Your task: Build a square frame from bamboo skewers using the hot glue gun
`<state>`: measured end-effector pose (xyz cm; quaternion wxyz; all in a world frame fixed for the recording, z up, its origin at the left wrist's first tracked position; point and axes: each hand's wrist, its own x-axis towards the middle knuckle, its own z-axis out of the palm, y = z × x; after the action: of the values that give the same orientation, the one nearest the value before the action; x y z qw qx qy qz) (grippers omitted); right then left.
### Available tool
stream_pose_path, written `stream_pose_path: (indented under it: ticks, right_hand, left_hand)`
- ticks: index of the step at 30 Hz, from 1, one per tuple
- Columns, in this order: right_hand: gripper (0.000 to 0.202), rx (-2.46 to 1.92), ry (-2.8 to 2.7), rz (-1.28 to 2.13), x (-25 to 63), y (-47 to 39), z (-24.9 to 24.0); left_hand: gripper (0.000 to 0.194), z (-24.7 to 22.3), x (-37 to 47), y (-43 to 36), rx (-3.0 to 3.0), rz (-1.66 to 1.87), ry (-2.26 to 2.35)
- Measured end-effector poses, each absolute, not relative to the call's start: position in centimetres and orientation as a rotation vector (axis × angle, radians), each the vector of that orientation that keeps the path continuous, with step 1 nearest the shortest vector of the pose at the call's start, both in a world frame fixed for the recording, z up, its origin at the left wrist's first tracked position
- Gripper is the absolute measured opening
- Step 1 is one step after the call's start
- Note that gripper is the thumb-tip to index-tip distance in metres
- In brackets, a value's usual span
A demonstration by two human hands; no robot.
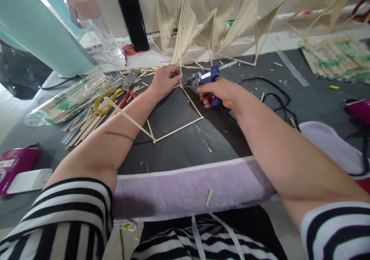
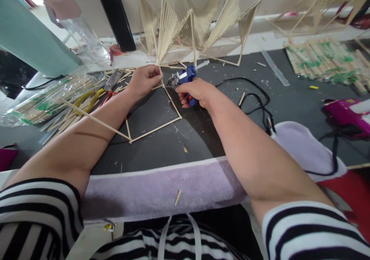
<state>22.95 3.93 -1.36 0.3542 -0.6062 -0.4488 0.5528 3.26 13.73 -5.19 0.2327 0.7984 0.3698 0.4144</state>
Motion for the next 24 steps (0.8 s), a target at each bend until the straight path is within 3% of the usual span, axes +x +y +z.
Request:
stream_pose_path:
  ticks: [8,16,24]
  right_hand:
    - [0.01,-1.375,-0.845,1.505,21.5,4.1,-2.4]
    - [0.012,-1.338,-0.842,1.463,20.5,4.0,-2.7]
    - [0.012,-1.327,-0.813,1.458,20.2,4.0,-2.8]
  left_hand:
    - [0.008,-4.8,3.3,13.2,2.199,1.108,1.022]
    - [0.002,-4.7,3.3,13.0,2.198,1.114,1.037]
    - [0.008,-4.7,3.4,12.8,2.214,1.11,1.049]
